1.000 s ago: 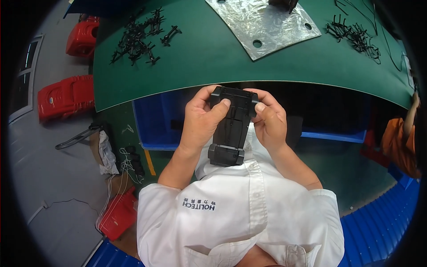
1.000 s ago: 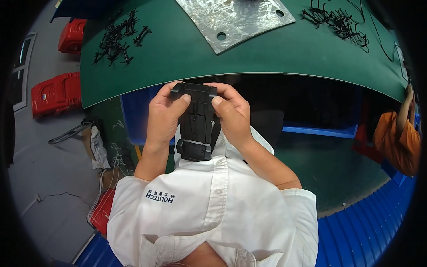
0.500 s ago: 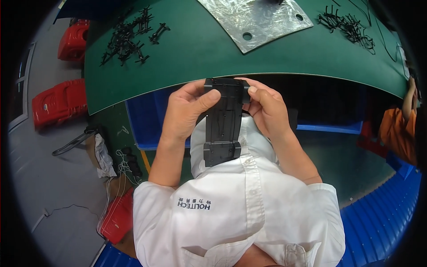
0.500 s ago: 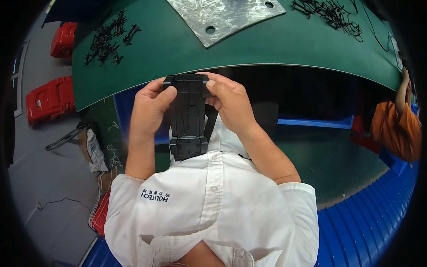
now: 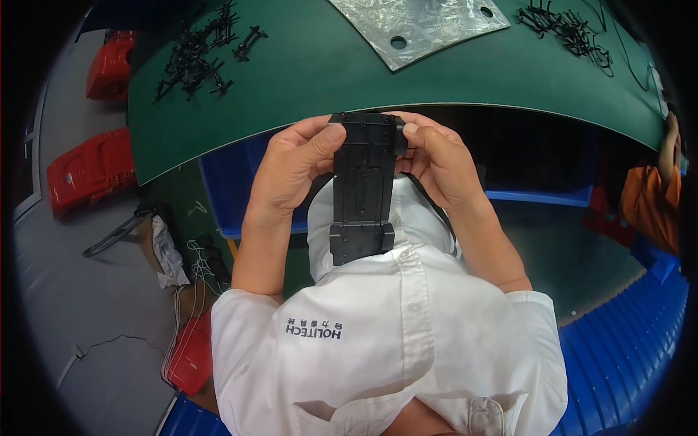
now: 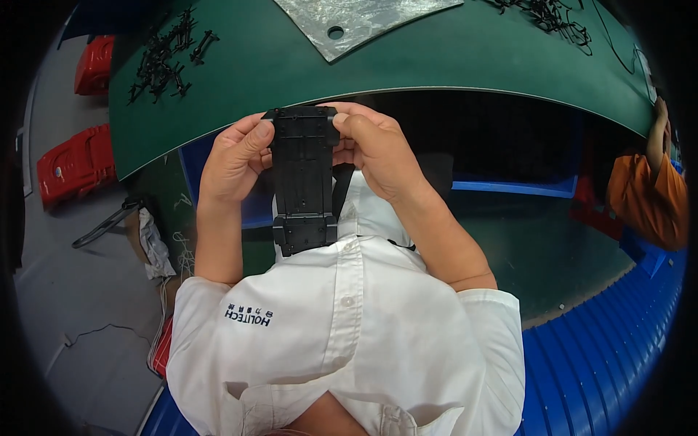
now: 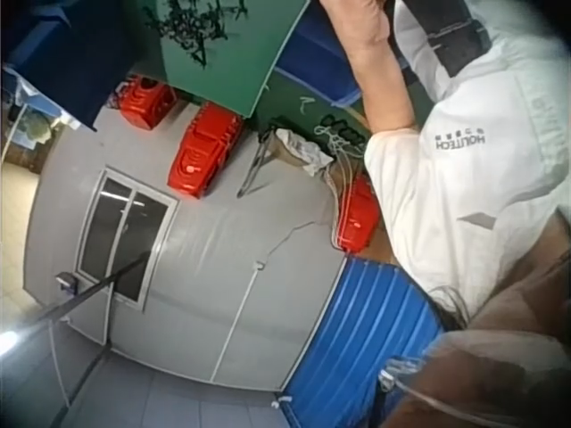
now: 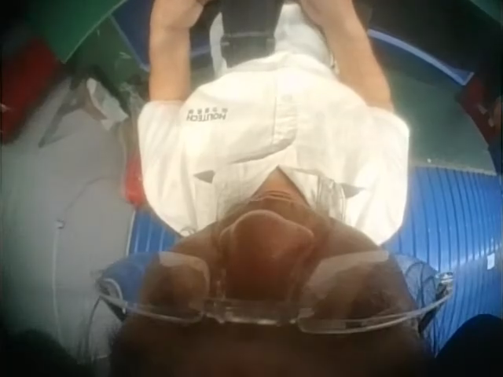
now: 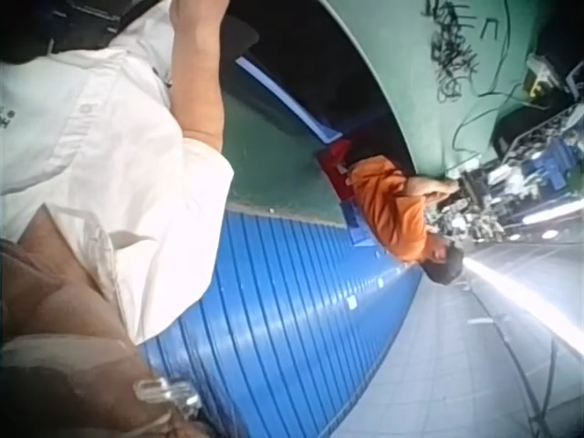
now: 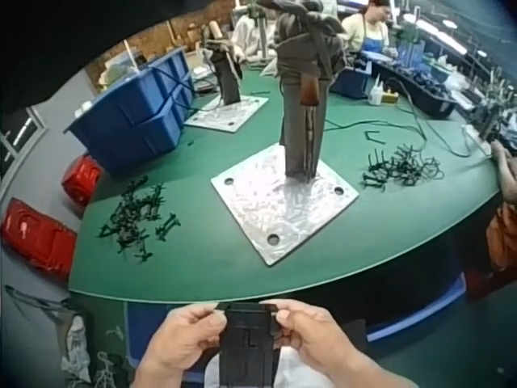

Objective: Assembling plastic components onto a toy car chassis using hands and a press machine.

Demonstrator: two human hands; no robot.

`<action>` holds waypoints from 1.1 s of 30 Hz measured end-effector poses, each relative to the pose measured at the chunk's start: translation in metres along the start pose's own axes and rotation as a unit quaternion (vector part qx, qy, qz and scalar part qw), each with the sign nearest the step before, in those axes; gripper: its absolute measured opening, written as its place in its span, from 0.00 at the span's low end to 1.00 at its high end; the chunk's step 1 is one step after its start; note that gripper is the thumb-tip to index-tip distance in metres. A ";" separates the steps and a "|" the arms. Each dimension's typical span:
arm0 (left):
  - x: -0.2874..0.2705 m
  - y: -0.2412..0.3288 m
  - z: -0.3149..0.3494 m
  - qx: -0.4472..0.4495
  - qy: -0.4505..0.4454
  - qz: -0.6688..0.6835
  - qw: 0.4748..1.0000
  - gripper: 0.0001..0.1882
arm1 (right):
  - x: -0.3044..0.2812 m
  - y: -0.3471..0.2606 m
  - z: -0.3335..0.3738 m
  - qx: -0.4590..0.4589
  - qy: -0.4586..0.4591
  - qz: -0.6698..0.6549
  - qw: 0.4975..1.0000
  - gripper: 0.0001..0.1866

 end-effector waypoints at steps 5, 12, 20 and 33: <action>0.002 0.000 -0.005 -0.017 -0.007 0.007 1.000 0.17 | -0.001 -0.004 0.001 -0.037 0.032 0.001 0.999 0.17; 0.011 0.011 -0.015 -0.034 0.004 -0.031 0.999 0.16 | 0.002 -0.019 0.002 -0.073 0.047 0.002 0.996 0.17; 0.014 0.010 -0.022 -0.059 -0.041 -0.063 0.995 0.18 | -0.001 -0.022 0.004 -0.082 0.055 -0.001 0.995 0.18; 0.011 0.009 -0.017 -0.096 -0.042 -0.072 0.992 0.21 | 0.000 -0.017 0.004 -0.072 0.051 0.007 0.996 0.18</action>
Point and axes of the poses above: each hand's wrist, its own z-axis away from the middle knuckle, its own x-axis out of the palm, y = z × x, the point moved 8 cm from there along -z, towards the middle knuckle, and after that the axes turned 7 degrees about -z, right-handed, at the moved point
